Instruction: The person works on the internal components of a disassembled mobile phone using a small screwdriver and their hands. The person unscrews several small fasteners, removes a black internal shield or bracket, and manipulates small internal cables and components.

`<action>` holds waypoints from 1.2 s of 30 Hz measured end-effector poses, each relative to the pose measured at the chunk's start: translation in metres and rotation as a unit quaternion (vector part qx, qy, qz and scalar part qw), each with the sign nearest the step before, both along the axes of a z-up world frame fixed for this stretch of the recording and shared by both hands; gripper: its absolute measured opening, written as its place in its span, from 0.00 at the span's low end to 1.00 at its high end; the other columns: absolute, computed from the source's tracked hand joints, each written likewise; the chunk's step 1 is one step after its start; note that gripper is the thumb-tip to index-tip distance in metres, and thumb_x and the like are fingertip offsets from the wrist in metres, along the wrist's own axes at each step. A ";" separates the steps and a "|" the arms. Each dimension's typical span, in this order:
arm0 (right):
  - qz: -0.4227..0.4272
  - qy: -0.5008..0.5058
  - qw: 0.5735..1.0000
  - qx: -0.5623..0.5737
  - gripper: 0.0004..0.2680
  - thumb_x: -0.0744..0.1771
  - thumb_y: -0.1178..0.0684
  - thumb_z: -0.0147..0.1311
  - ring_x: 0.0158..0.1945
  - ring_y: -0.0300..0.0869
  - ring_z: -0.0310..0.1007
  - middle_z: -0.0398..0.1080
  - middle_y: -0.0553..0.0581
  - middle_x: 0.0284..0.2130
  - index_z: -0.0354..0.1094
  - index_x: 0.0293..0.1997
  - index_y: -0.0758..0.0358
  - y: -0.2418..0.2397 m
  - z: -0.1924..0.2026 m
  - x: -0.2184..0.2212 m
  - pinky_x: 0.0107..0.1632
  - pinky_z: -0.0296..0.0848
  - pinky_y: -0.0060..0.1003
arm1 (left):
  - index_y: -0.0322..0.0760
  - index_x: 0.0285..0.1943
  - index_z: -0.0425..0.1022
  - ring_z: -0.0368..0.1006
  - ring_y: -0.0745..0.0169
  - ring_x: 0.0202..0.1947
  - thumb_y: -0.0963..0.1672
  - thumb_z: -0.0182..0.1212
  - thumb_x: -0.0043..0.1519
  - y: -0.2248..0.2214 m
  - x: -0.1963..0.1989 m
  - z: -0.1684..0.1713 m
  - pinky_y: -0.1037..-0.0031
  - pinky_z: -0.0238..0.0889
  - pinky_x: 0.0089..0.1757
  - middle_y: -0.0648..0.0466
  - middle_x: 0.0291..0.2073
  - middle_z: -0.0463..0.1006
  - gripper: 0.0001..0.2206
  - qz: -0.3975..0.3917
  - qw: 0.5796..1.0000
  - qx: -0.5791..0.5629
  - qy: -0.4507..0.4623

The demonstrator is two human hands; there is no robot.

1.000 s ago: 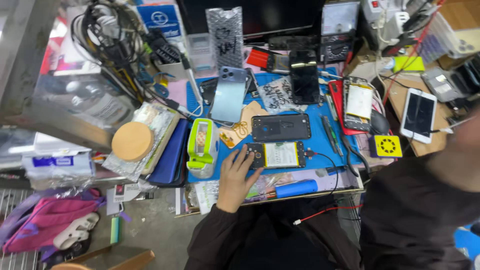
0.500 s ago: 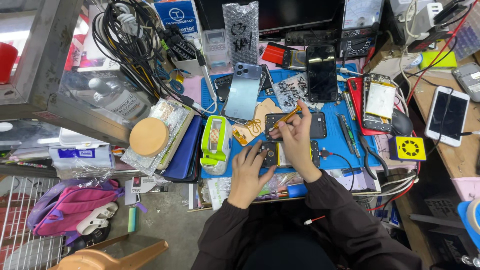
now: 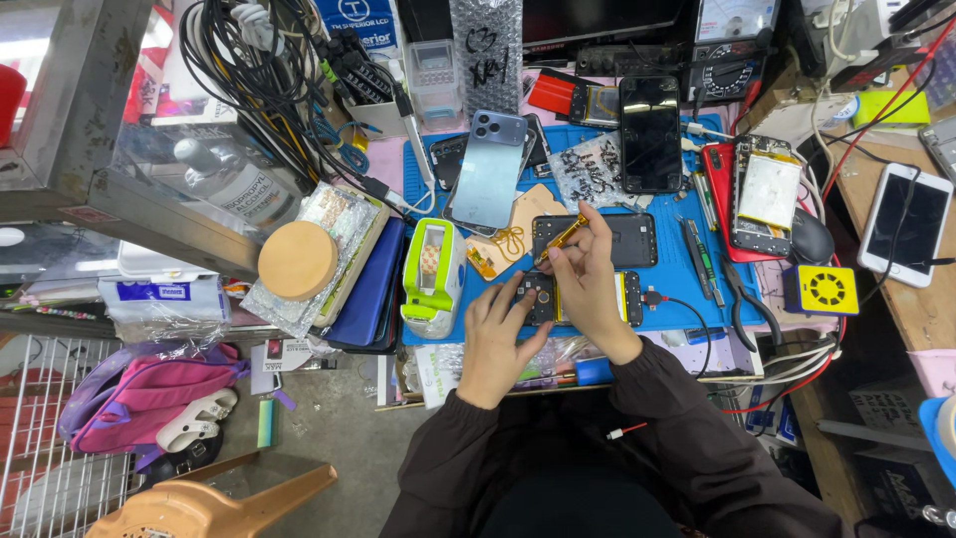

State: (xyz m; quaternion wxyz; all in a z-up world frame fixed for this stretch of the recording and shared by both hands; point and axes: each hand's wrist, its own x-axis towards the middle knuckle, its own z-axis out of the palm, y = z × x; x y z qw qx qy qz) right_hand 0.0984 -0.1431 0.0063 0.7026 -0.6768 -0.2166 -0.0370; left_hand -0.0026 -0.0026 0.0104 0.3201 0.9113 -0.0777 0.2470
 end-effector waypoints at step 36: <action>-0.044 -0.264 0.952 -0.146 0.14 0.69 0.61 0.55 0.48 0.56 0.77 0.73 0.62 0.46 0.67 0.62 0.64 0.009 0.059 -0.015 0.48 0.77 0.44 | 0.37 0.53 0.77 0.65 0.42 0.60 0.47 0.71 0.51 -0.004 0.002 -0.004 0.54 0.55 0.55 0.48 0.60 0.73 0.21 0.008 1.000 -0.001 0.006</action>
